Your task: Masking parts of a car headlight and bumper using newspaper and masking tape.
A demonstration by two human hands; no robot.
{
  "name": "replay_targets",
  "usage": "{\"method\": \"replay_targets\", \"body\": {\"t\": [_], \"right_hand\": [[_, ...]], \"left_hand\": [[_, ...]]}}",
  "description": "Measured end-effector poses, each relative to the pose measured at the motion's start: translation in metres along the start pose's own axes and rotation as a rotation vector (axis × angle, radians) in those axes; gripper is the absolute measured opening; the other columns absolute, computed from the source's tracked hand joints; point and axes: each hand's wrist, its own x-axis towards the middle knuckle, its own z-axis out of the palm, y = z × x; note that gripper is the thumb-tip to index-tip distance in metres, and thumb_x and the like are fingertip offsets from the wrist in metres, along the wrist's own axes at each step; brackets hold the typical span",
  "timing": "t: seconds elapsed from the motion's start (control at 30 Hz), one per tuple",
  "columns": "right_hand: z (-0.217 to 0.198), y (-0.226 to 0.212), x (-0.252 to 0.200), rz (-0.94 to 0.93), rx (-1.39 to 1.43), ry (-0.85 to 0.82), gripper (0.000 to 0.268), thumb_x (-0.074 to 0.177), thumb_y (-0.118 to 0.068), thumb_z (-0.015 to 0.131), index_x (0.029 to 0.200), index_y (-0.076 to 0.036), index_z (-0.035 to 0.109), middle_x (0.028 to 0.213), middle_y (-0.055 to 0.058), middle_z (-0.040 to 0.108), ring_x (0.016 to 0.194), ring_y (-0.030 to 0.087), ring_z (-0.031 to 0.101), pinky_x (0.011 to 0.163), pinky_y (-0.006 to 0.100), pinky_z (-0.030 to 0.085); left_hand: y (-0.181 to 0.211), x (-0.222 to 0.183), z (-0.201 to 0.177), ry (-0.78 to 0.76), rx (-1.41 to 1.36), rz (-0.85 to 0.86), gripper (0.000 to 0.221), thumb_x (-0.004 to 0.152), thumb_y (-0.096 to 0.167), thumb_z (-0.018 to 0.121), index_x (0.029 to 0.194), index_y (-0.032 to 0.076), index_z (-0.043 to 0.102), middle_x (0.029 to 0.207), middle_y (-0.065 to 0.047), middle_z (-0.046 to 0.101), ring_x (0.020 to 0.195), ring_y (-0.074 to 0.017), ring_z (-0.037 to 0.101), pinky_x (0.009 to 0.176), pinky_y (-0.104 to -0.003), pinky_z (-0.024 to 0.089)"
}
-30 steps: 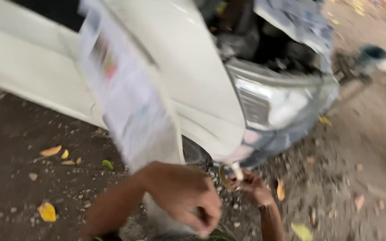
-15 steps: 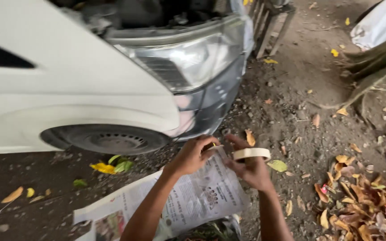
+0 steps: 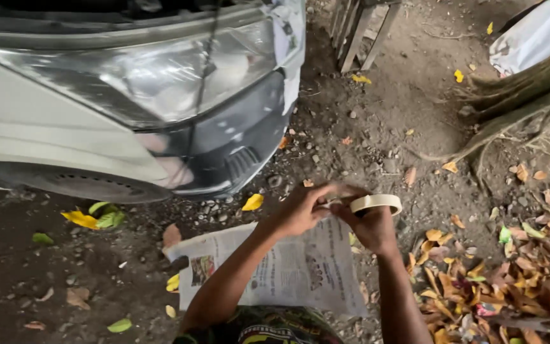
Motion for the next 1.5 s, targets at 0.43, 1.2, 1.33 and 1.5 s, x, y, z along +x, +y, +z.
{"method": "replay_targets", "body": {"t": [0.43, 1.2, 1.33, 1.5], "right_hand": [[-0.196, 0.085, 0.193, -0.272, -0.355, -0.089, 0.036, 0.09, -0.004, 0.075, 0.125, -0.003, 0.068, 0.112, 0.008, 0.079, 0.102, 0.019, 0.073, 0.089, 0.033, 0.056], [-0.545, 0.305, 0.776, -0.461, 0.193, -0.048, 0.039, 0.095, 0.007, 0.077, 0.129, 0.002, 0.061, 0.118, 0.009, 0.075, 0.112, 0.018, 0.072, 0.102, 0.032, 0.059], [-0.56, 0.322, 0.89, -0.439, 0.11, -0.193, 0.042, 0.096, 0.004, 0.077, 0.134, 0.001, 0.061, 0.121, 0.011, 0.074, 0.109, 0.018, 0.069, 0.098, 0.031, 0.058], [-0.508, 0.294, 0.977, -0.623, -0.202, -0.109, 0.073, 0.084, -0.001, 0.082, 0.147, 0.003, 0.045, 0.136, 0.015, 0.064, 0.121, 0.022, 0.061, 0.097, 0.035, 0.053]], "left_hand": [[-0.086, 0.276, 0.082, 0.271, 0.101, 0.351, 0.047, 0.081, 0.015, 0.082, 0.123, 0.006, 0.064, 0.105, -0.018, 0.073, 0.092, -0.0361, 0.073, 0.08, -0.042, 0.057], [-0.255, 0.756, 0.059, 0.415, 0.246, -0.067, 0.022, 0.085, 0.014, 0.08, 0.083, -0.003, 0.066, 0.073, -0.016, 0.064, 0.066, -0.026, 0.063, 0.064, -0.042, 0.049], [-0.272, 0.805, 0.067, 0.612, 0.238, -0.171, 0.017, 0.088, 0.015, 0.076, 0.085, -0.001, 0.07, 0.076, -0.016, 0.063, 0.066, -0.0277, 0.061, 0.063, -0.043, 0.049], [-0.277, 0.855, 0.035, 0.787, 0.379, -0.43, 0.015, 0.095, 0.015, 0.068, 0.089, 0.003, 0.073, 0.082, -0.016, 0.068, 0.072, -0.0312, 0.066, 0.068, -0.046, 0.052]]}}
